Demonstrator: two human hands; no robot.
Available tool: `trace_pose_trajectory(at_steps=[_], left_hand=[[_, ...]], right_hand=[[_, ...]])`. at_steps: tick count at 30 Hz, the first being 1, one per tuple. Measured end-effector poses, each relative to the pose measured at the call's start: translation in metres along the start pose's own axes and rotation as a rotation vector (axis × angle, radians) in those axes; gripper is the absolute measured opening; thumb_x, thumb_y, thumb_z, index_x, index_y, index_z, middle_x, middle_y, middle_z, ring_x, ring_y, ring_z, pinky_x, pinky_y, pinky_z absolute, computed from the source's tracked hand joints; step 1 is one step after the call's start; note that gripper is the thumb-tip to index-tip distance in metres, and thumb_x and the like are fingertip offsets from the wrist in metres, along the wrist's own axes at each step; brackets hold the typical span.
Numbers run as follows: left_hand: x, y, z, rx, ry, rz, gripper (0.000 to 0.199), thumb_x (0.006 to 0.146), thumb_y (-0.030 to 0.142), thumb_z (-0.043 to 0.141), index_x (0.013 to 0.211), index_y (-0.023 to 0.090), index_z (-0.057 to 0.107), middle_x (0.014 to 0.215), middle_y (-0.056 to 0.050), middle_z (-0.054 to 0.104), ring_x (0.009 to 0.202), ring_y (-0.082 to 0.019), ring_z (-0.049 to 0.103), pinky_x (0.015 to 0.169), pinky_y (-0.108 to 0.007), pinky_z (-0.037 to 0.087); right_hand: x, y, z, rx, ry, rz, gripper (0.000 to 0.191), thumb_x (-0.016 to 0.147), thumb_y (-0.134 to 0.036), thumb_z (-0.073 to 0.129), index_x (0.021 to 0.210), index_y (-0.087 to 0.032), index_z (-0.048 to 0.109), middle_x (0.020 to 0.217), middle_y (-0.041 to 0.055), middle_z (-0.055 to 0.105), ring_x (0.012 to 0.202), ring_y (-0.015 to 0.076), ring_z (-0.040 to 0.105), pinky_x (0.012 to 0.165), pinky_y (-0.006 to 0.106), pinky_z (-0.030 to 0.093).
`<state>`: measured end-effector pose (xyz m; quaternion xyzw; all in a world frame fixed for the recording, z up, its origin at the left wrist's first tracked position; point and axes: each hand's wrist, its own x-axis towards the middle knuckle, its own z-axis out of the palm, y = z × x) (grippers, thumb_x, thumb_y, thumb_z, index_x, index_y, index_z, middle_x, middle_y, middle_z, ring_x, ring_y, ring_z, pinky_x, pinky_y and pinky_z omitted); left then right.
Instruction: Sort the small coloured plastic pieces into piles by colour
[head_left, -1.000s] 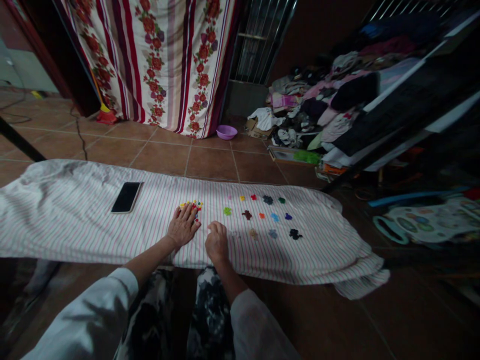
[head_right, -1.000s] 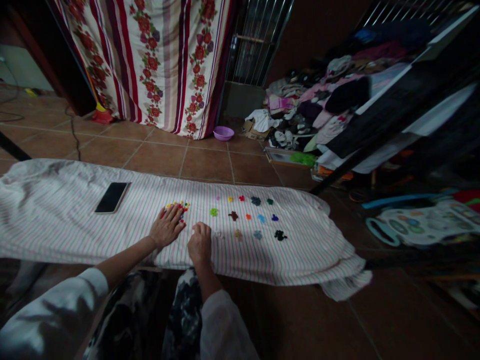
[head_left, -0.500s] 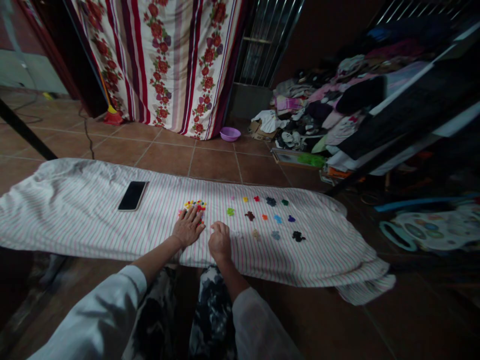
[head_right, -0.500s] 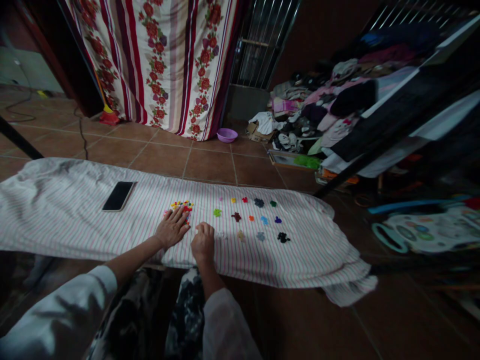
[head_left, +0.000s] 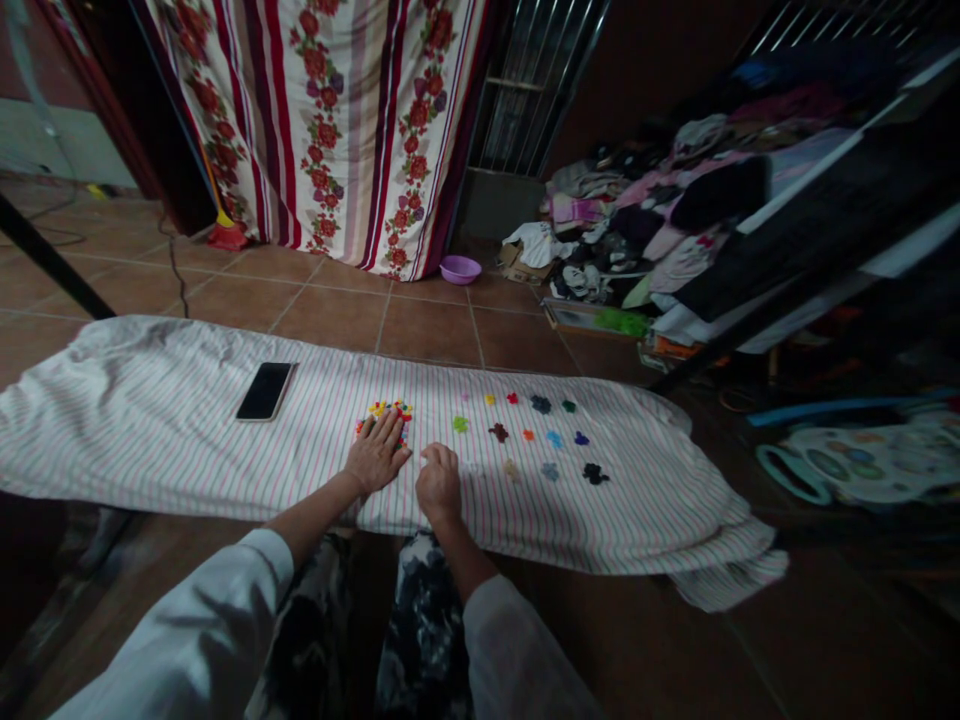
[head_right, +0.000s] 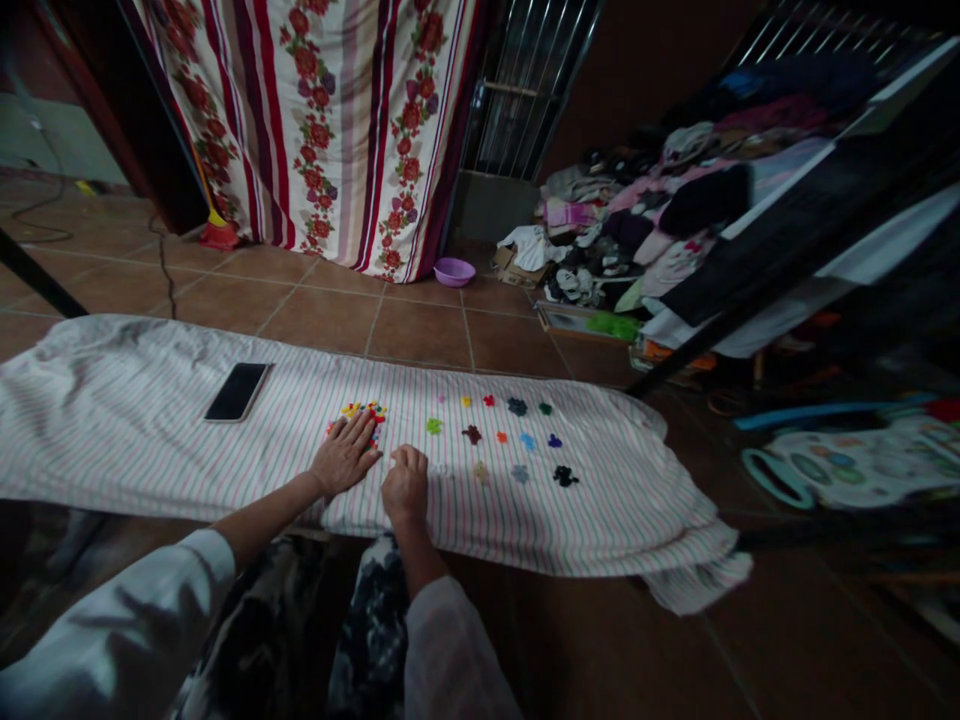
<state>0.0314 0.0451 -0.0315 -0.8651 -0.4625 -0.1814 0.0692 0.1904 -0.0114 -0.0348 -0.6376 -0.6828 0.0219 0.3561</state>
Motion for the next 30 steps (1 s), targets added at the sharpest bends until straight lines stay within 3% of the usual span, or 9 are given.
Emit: trace_pose_trajectory(at_steps=[3,7,13,16,23,30], left_hand=[[-0.021,-0.006,-0.002,0.008,0.020,0.020,0.065,0.097,0.049,0.029,0.148,0.009,0.032,0.153,-0.018,0.037,0.146,-0.028,0.026,0.118,-0.050,0.025],[-0.042,-0.016,-0.001,0.015,0.049,-0.063,0.070,0.096,0.051,0.032,0.150,0.008,0.026,0.153,-0.019,0.035,0.148,-0.032,0.020,0.116,-0.051,0.029],[-0.028,-0.011,0.000,0.009,0.019,-0.011,0.062,0.096,0.048,0.032,0.147,0.012,0.036,0.151,-0.017,0.041,0.145,-0.029,0.029,0.117,-0.050,0.028],[-0.024,-0.008,-0.001,0.014,0.029,-0.023,0.058,0.097,0.045,0.033,0.145,0.013,0.039,0.152,-0.016,0.039,0.146,-0.029,0.026,0.118,-0.051,0.027],[-0.042,-0.026,0.002,0.027,0.056,-0.173,0.063,0.097,0.042,0.032,0.146,0.003,0.034,0.151,-0.025,0.035,0.147,-0.032,0.021,0.115,-0.052,0.028],[-0.035,-0.028,-0.002,0.006,-0.029,-0.193,0.058,0.097,0.039,0.029,0.146,0.011,0.037,0.152,-0.018,0.037,0.146,-0.028,0.027,0.116,-0.049,0.028]], right_hand=[[0.000,0.000,0.001,0.007,-0.004,0.001,0.033,0.077,0.002,0.041,0.095,-0.017,0.062,0.100,0.0088,0.059,0.100,0.0236,0.049,0.092,0.037,0.042],[0.000,0.000,0.001,0.009,-0.005,0.013,0.033,0.077,0.002,0.041,0.095,-0.016,0.062,0.100,0.0093,0.059,0.100,0.0237,0.048,0.092,0.036,0.042],[0.000,-0.002,0.000,0.003,-0.009,0.019,0.033,0.077,0.001,0.041,0.096,-0.016,0.063,0.102,0.0097,0.059,0.100,0.0238,0.048,0.094,0.037,0.042],[0.001,-0.002,-0.001,0.009,-0.022,0.019,0.033,0.077,0.001,0.041,0.096,-0.015,0.063,0.102,0.0104,0.060,0.101,0.0237,0.048,0.094,0.037,0.042],[0.001,-0.001,-0.002,0.007,-0.042,0.029,0.033,0.077,0.001,0.041,0.096,-0.016,0.062,0.105,0.0097,0.059,0.103,0.0237,0.048,0.096,0.036,0.041],[0.000,-0.002,-0.003,0.025,-0.036,0.024,0.032,0.078,0.000,0.041,0.096,-0.016,0.061,0.105,0.0096,0.059,0.103,0.0236,0.048,0.096,0.036,0.041]])
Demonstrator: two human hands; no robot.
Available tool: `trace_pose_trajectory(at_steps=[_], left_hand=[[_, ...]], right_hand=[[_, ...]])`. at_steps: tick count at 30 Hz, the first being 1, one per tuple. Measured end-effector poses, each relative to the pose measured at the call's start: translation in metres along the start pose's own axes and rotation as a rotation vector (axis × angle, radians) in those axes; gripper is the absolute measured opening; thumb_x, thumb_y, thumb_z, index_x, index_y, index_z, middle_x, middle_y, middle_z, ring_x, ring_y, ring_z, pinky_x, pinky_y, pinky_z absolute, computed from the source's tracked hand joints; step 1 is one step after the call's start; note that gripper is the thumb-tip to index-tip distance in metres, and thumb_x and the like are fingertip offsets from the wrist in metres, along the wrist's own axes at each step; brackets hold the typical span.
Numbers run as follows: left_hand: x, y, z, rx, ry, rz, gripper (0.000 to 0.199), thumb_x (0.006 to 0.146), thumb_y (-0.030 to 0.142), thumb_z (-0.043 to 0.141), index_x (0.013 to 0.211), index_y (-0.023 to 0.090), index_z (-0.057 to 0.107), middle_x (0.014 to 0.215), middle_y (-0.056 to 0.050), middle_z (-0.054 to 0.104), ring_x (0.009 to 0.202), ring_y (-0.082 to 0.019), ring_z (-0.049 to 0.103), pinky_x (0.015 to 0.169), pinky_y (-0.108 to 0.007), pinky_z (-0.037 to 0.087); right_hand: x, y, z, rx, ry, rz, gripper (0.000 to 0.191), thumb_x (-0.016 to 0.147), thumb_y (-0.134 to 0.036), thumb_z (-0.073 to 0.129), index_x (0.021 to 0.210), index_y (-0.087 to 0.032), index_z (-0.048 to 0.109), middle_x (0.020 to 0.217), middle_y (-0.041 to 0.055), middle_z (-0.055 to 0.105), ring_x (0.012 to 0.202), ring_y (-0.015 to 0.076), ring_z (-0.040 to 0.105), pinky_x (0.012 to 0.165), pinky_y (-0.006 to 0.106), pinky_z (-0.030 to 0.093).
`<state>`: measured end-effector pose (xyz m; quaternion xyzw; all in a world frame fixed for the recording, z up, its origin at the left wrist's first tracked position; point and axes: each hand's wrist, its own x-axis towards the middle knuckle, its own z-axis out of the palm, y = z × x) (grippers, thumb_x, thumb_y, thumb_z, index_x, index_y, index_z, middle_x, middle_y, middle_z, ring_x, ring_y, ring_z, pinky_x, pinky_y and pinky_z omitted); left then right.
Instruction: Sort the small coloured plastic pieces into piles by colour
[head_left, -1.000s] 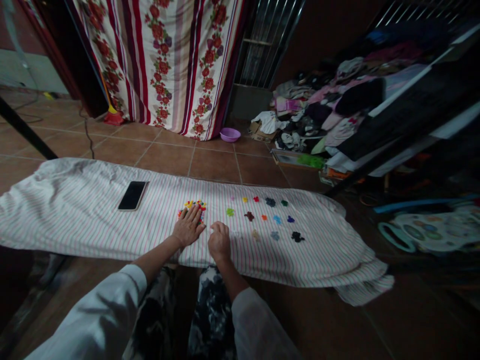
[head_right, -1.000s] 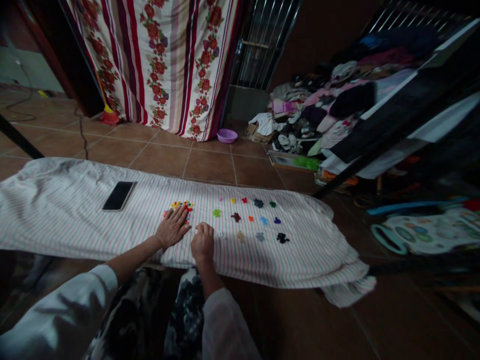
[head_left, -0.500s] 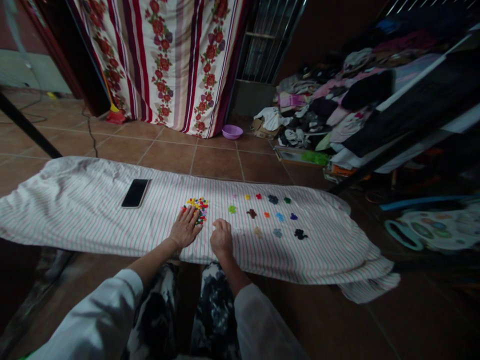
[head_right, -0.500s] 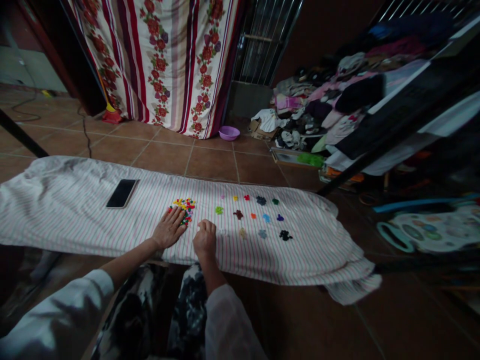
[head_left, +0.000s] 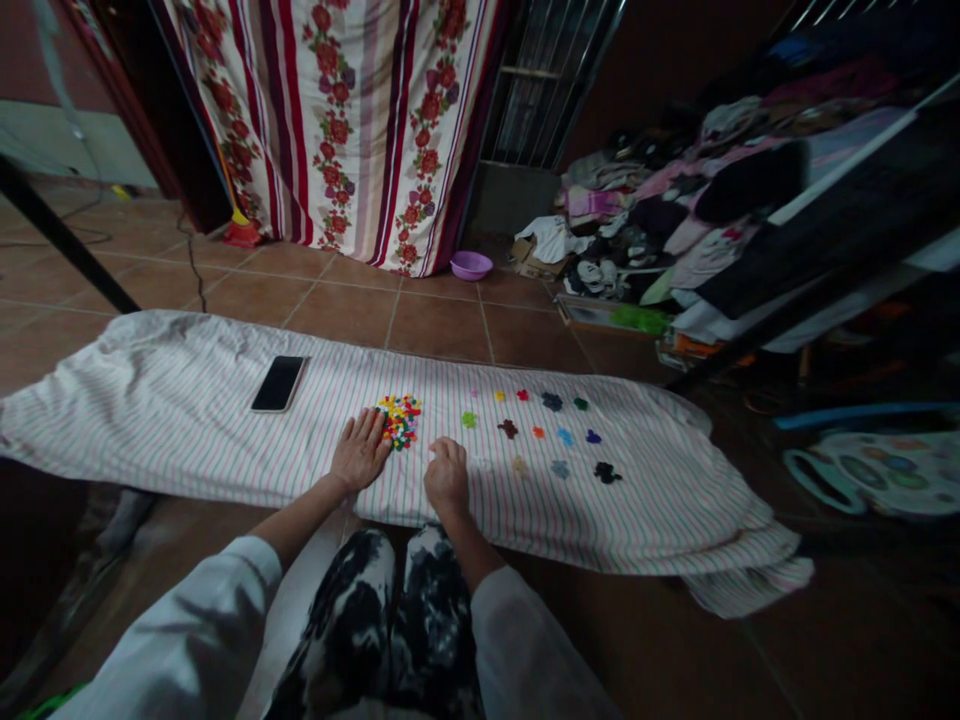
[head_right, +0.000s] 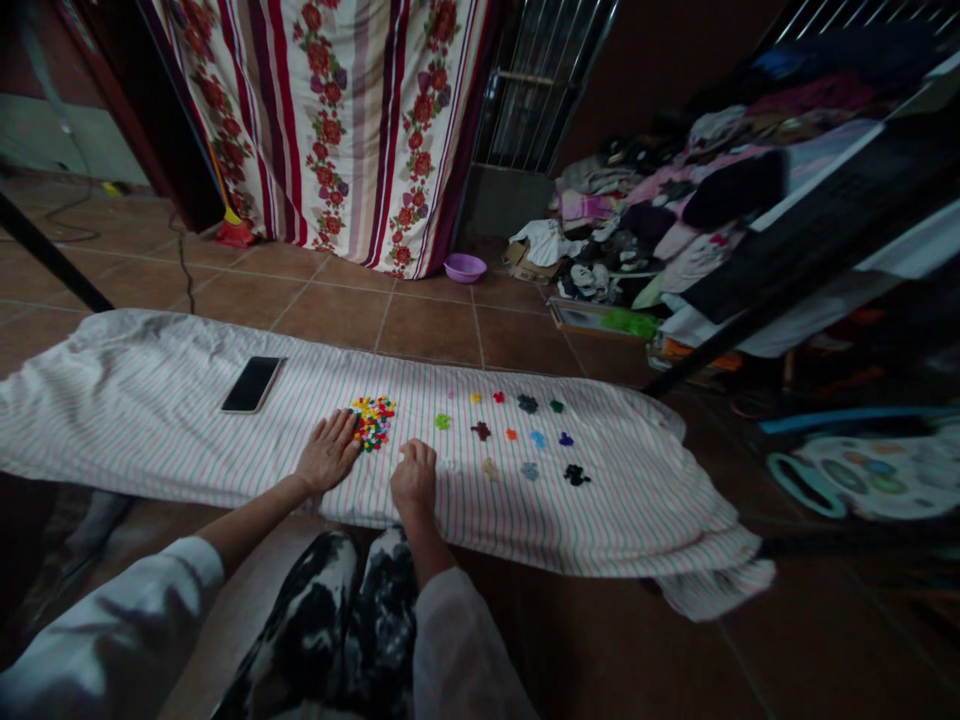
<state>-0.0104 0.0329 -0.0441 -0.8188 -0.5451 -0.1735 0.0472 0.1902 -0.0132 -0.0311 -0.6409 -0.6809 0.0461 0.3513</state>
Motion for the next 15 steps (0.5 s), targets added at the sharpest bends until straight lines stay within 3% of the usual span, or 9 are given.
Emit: trace_pose_trajectory(at_steps=[3,10,15], left_hand=[[-0.002,-0.004,-0.005,-0.011,0.005,-0.030,0.057,0.097,0.038,0.028,0.145,0.009,0.039,0.152,-0.017,0.037,0.146,-0.028,0.027,0.115,-0.048,0.030],[-0.003,-0.006,-0.011,0.031,0.036,-0.244,0.056,0.095,0.034,0.030,0.132,-0.002,0.052,0.142,-0.026,0.048,0.141,-0.034,0.036,0.113,-0.049,0.033],[-0.001,0.003,-0.015,0.040,0.050,-0.295,0.054,0.094,0.031,0.030,0.132,0.000,0.053,0.142,-0.025,0.049,0.139,-0.034,0.040,0.113,-0.050,0.033]], right_hand=[[0.000,0.000,0.000,0.008,0.000,0.001,0.032,0.078,0.000,0.040,0.096,-0.016,0.061,0.105,0.0100,0.059,0.103,0.0237,0.047,0.096,0.036,0.041],[0.000,0.000,-0.001,0.020,-0.002,-0.006,0.033,0.077,0.000,0.040,0.096,-0.016,0.061,0.104,0.0101,0.059,0.103,0.0235,0.048,0.097,0.036,0.041],[-0.001,0.004,0.000,0.030,0.005,-0.025,0.034,0.076,0.000,0.040,0.097,-0.016,0.062,0.105,0.0101,0.059,0.102,0.0234,0.049,0.095,0.036,0.042]])
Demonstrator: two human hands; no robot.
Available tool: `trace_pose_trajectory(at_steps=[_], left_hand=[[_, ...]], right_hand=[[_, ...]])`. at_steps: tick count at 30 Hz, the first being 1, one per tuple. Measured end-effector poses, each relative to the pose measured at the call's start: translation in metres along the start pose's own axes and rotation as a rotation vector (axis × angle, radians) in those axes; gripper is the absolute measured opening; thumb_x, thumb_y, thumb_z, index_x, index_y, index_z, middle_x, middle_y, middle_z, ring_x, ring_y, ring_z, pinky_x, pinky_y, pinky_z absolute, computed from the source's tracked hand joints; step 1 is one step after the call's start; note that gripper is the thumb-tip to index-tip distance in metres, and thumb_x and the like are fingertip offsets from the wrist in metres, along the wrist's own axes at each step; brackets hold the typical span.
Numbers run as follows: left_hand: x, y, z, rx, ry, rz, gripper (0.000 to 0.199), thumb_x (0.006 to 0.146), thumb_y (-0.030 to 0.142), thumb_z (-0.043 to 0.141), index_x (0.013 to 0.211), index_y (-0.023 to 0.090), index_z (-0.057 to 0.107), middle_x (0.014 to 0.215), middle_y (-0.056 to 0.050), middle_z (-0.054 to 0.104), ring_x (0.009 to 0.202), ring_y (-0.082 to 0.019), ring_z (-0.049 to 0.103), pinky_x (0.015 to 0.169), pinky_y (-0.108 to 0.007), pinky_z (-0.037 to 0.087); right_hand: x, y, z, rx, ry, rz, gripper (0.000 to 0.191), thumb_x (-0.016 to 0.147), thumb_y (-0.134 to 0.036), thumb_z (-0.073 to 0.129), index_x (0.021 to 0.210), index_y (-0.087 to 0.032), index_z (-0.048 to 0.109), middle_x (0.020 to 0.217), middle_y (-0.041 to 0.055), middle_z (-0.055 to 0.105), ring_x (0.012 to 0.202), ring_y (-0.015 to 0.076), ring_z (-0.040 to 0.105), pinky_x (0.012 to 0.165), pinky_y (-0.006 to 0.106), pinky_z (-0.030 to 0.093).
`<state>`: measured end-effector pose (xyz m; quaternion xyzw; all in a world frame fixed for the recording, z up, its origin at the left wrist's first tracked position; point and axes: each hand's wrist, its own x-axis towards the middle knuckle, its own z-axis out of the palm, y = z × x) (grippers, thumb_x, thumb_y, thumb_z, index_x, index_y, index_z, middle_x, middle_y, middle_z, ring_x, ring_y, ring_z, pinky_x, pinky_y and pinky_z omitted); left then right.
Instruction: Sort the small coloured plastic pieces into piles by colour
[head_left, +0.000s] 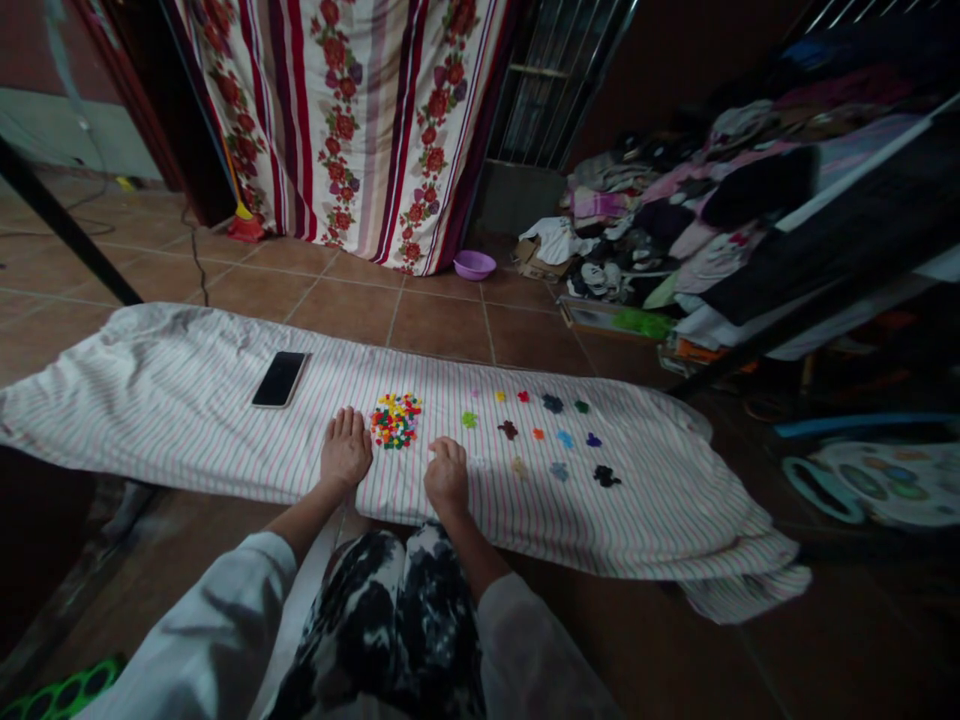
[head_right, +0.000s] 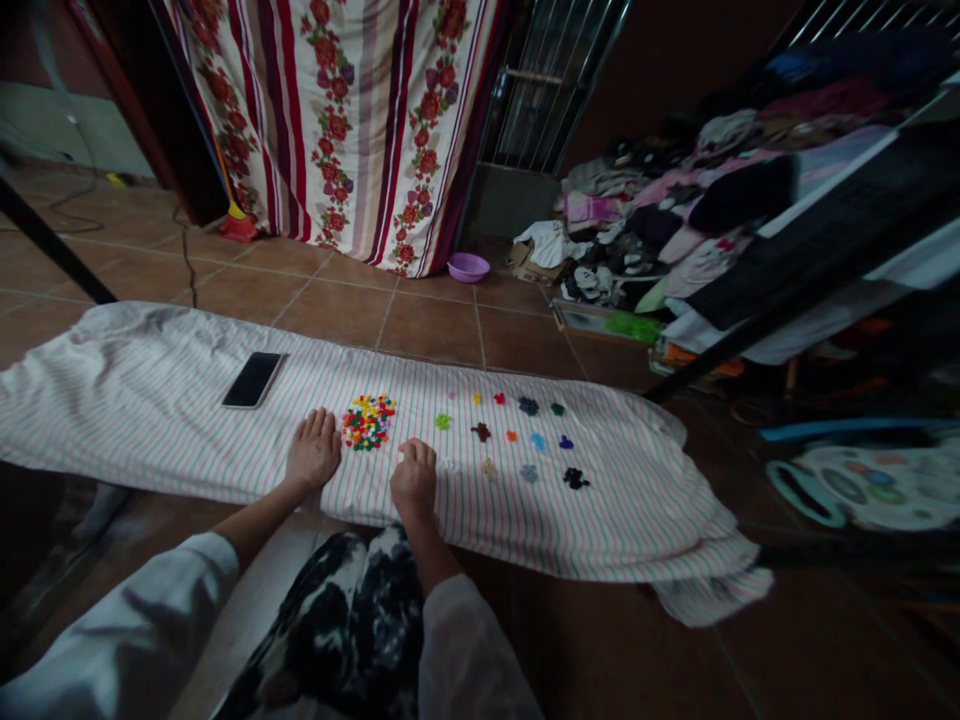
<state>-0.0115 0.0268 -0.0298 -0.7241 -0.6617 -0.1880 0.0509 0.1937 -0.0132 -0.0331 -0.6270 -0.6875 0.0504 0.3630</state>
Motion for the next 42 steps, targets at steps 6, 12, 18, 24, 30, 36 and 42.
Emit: trace_pose_trajectory(at_steps=[6,12,18,24,30,36,42], left_hand=[[-0.002,0.005,-0.005,0.000,0.012,-0.030,0.053,0.093,0.030,0.031,0.131,0.003,0.054,0.141,-0.023,0.051,0.138,-0.033,0.042,0.112,-0.051,0.033],[-0.001,0.008,-0.007,-0.036,-0.004,-0.056,0.052,0.092,0.029,0.032,0.131,0.003,0.054,0.142,-0.024,0.049,0.138,-0.033,0.041,0.112,-0.050,0.032],[-0.001,0.008,-0.007,-0.013,-0.001,-0.048,0.053,0.092,0.030,0.031,0.131,0.003,0.054,0.142,-0.023,0.050,0.138,-0.034,0.041,0.112,-0.051,0.033],[-0.001,0.008,-0.005,-0.038,0.021,-0.048,0.052,0.092,0.031,0.031,0.132,0.005,0.054,0.142,-0.023,0.050,0.138,-0.033,0.040,0.111,-0.053,0.033],[-0.002,0.010,-0.009,-0.010,0.032,-0.041,0.051,0.092,0.030,0.031,0.129,0.006,0.056,0.140,-0.022,0.053,0.136,-0.034,0.044,0.110,-0.051,0.034],[-0.002,0.010,-0.011,-0.015,0.036,-0.030,0.052,0.091,0.031,0.030,0.129,0.005,0.055,0.140,-0.023,0.052,0.136,-0.035,0.043,0.111,-0.051,0.032],[-0.003,0.011,-0.014,-0.010,0.041,-0.016,0.051,0.090,0.031,0.030,0.127,0.005,0.056,0.137,-0.023,0.054,0.134,-0.035,0.044,0.108,-0.051,0.035]], right_hand=[[0.008,0.004,0.001,0.050,0.014,0.037,0.034,0.078,-0.003,0.040,0.098,-0.017,0.064,0.104,0.0099,0.061,0.102,0.0228,0.053,0.094,0.036,0.043],[0.049,-0.005,0.011,0.095,-0.083,0.124,0.031,0.086,-0.008,0.042,0.103,-0.019,0.065,0.102,0.0075,0.065,0.097,0.0186,0.059,0.092,0.030,0.045],[0.075,-0.004,0.024,0.037,-0.238,0.139,0.025,0.085,-0.011,0.053,0.102,-0.022,0.068,0.100,0.0055,0.065,0.092,0.0161,0.062,0.086,0.025,0.046],[0.073,-0.001,0.026,-0.010,-0.245,0.110,0.021,0.085,-0.013,0.056,0.098,-0.023,0.069,0.097,0.0037,0.065,0.082,0.0151,0.062,0.076,0.025,0.046],[0.071,-0.008,0.021,-0.015,-0.239,0.141,0.016,0.085,-0.014,0.056,0.094,-0.023,0.066,0.097,0.0037,0.065,0.086,0.0150,0.063,0.075,0.024,0.046],[0.072,-0.009,0.018,0.021,-0.259,0.198,0.014,0.086,-0.016,0.055,0.096,-0.021,0.063,0.096,0.0035,0.068,0.088,0.0159,0.063,0.080,0.026,0.046],[0.069,-0.005,0.016,0.038,-0.270,0.164,0.014,0.086,-0.013,0.053,0.090,-0.022,0.062,0.093,0.0011,0.070,0.089,0.0149,0.062,0.082,0.025,0.045]])
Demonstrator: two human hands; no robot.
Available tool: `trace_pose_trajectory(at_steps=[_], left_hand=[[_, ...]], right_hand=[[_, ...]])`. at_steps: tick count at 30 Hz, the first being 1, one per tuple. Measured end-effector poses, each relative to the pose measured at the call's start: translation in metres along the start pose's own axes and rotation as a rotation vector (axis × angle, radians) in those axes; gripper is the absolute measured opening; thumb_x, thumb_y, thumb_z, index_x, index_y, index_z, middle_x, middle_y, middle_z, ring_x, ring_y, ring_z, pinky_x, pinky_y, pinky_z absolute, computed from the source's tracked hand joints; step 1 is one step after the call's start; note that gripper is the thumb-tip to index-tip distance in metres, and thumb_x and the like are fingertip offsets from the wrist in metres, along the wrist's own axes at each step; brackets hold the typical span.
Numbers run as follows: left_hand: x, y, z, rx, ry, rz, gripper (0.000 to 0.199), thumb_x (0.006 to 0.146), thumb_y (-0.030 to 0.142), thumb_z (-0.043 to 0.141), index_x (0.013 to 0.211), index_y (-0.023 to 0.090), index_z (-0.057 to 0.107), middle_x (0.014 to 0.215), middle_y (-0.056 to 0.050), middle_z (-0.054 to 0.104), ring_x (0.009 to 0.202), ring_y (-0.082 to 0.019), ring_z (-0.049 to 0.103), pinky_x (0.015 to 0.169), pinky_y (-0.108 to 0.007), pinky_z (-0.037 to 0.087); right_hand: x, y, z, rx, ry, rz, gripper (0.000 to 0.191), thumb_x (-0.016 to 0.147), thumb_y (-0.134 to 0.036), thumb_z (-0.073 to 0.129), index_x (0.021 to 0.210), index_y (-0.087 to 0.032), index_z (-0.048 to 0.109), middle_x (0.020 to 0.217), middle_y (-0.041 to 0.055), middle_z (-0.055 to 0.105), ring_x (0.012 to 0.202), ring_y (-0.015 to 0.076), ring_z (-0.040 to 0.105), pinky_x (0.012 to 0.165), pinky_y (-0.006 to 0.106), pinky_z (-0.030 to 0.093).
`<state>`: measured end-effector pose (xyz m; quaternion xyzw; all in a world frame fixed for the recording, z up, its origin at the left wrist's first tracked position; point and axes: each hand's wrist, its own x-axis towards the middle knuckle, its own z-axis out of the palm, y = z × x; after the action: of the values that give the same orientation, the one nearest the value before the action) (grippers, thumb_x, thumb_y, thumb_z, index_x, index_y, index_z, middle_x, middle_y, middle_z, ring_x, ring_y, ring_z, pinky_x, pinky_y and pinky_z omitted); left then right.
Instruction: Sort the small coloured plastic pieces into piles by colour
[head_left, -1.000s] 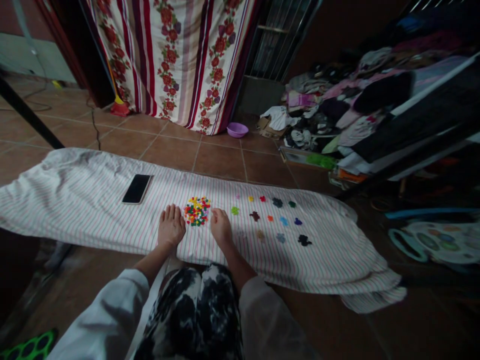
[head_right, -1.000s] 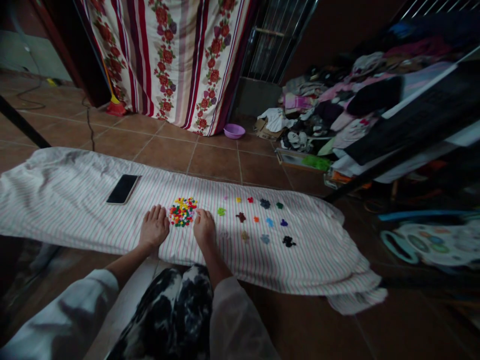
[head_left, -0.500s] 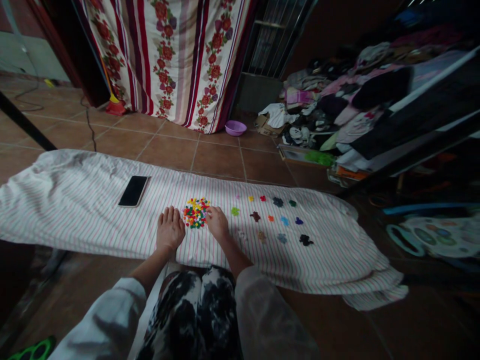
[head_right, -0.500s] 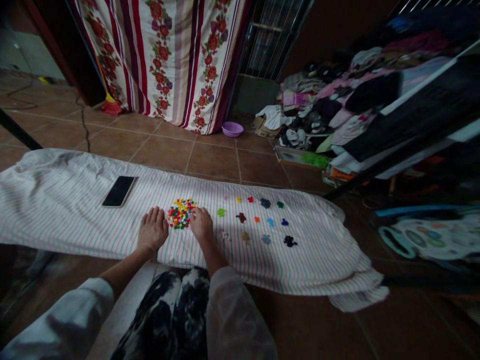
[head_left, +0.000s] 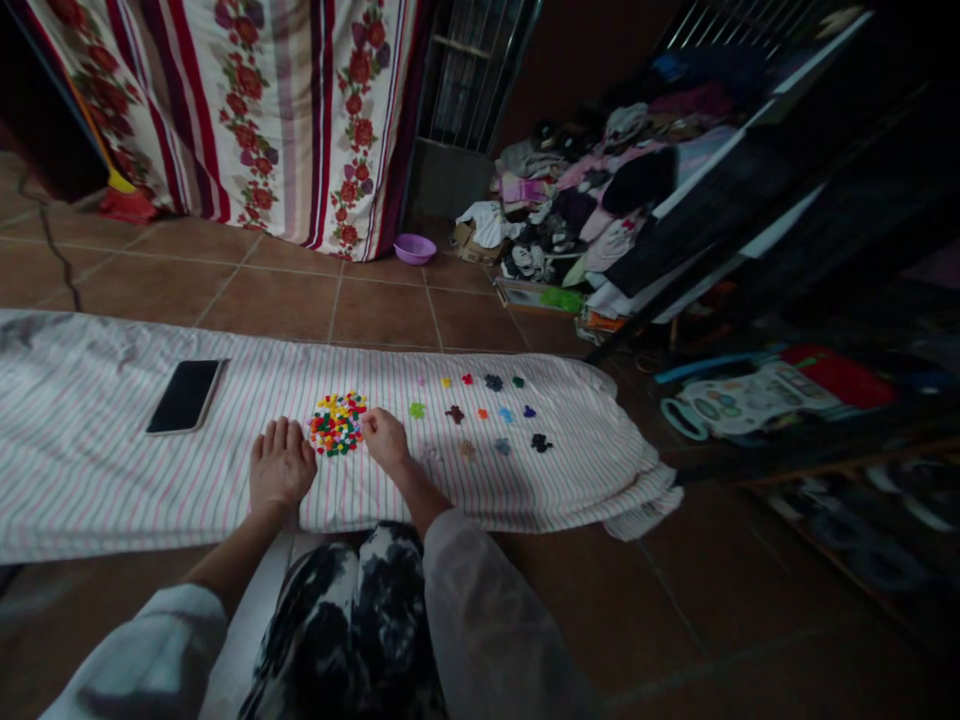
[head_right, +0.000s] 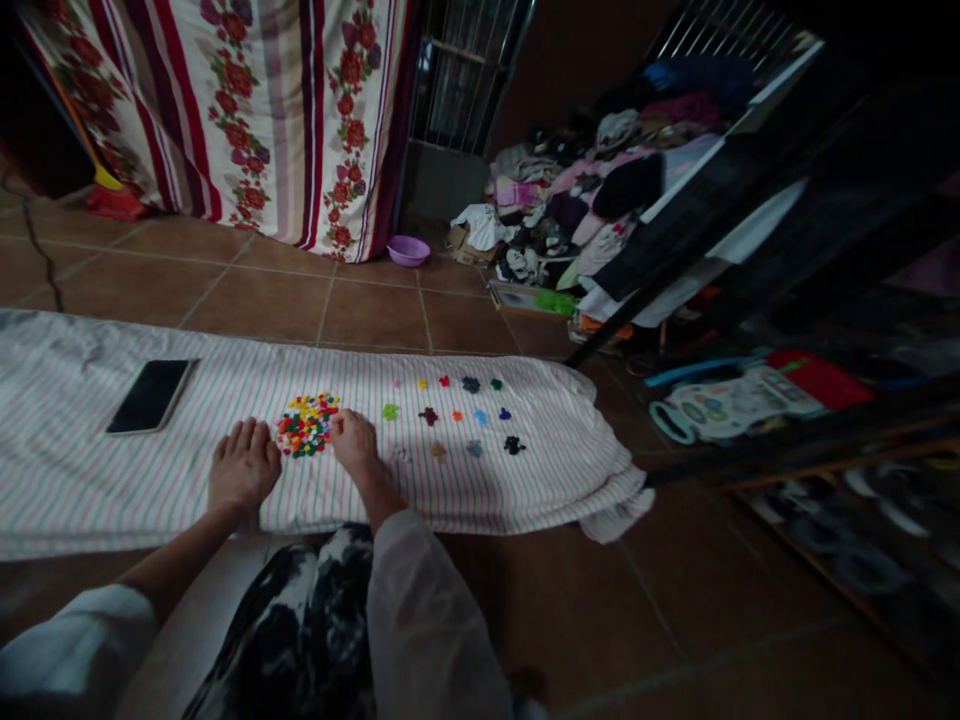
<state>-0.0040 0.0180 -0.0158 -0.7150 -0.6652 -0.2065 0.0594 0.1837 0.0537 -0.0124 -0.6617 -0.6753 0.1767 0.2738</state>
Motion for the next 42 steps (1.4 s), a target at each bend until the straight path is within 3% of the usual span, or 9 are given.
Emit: trace_pose_trajectory(at_steps=[12,18,27,34,38,42], left_hand=[[0.000,0.001,-0.001,-0.029,0.001,-0.003,0.051,0.089,0.032,0.031,0.126,0.007,0.055,0.137,-0.023,0.054,0.135,-0.035,0.043,0.109,-0.052,0.033],[0.001,0.001,-0.001,0.021,0.006,0.013,0.051,0.090,0.031,0.029,0.124,0.005,0.056,0.136,-0.024,0.055,0.132,-0.036,0.045,0.107,-0.052,0.035],[0.001,0.001,0.000,0.001,-0.002,-0.009,0.050,0.089,0.031,0.031,0.125,0.008,0.055,0.137,-0.022,0.054,0.134,-0.034,0.045,0.109,-0.051,0.034],[0.000,-0.003,0.009,0.024,0.009,0.000,0.051,0.091,0.032,0.031,0.128,0.007,0.055,0.139,-0.023,0.053,0.135,-0.035,0.044,0.109,-0.051,0.033],[0.001,-0.002,0.009,0.022,-0.001,-0.012,0.052,0.091,0.032,0.030,0.127,0.005,0.056,0.139,-0.024,0.052,0.134,-0.036,0.044,0.109,-0.052,0.033],[0.002,-0.001,0.008,0.030,0.000,-0.018,0.052,0.091,0.032,0.030,0.127,0.006,0.057,0.138,-0.023,0.054,0.134,-0.035,0.045,0.109,-0.051,0.034]], right_hand=[[-0.006,-0.003,0.002,-0.093,-0.020,-0.059,0.021,0.088,-0.014,0.052,0.103,-0.023,0.064,0.102,0.0045,0.066,0.097,0.0167,0.061,0.086,0.026,0.046],[-0.003,-0.006,0.003,-0.097,-0.019,-0.011,0.015,0.090,-0.018,0.054,0.098,-0.024,0.065,0.099,0.0040,0.068,0.094,0.0167,0.062,0.084,0.026,0.046],[0.008,0.006,-0.004,0.117,-0.036,0.046,0.012,0.087,-0.023,0.056,0.096,-0.026,0.064,0.093,-0.0014,0.073,0.086,0.0140,0.067,0.078,0.024,0.049],[0.051,0.038,-0.042,0.228,0.130,0.138,0.020,0.086,-0.014,0.053,0.099,-0.023,0.066,0.094,0.0004,0.073,0.086,0.0123,0.068,0.077,0.022,0.050],[0.072,0.071,-0.063,0.060,0.197,0.242,0.022,0.085,-0.012,0.052,0.097,-0.021,0.069,0.095,0.0024,0.073,0.087,0.0130,0.068,0.078,0.022,0.049],[0.080,0.096,-0.068,-0.065,0.193,0.303,0.024,0.082,-0.008,0.052,0.092,-0.018,0.071,0.091,0.0057,0.073,0.085,0.0156,0.067,0.079,0.025,0.048]])
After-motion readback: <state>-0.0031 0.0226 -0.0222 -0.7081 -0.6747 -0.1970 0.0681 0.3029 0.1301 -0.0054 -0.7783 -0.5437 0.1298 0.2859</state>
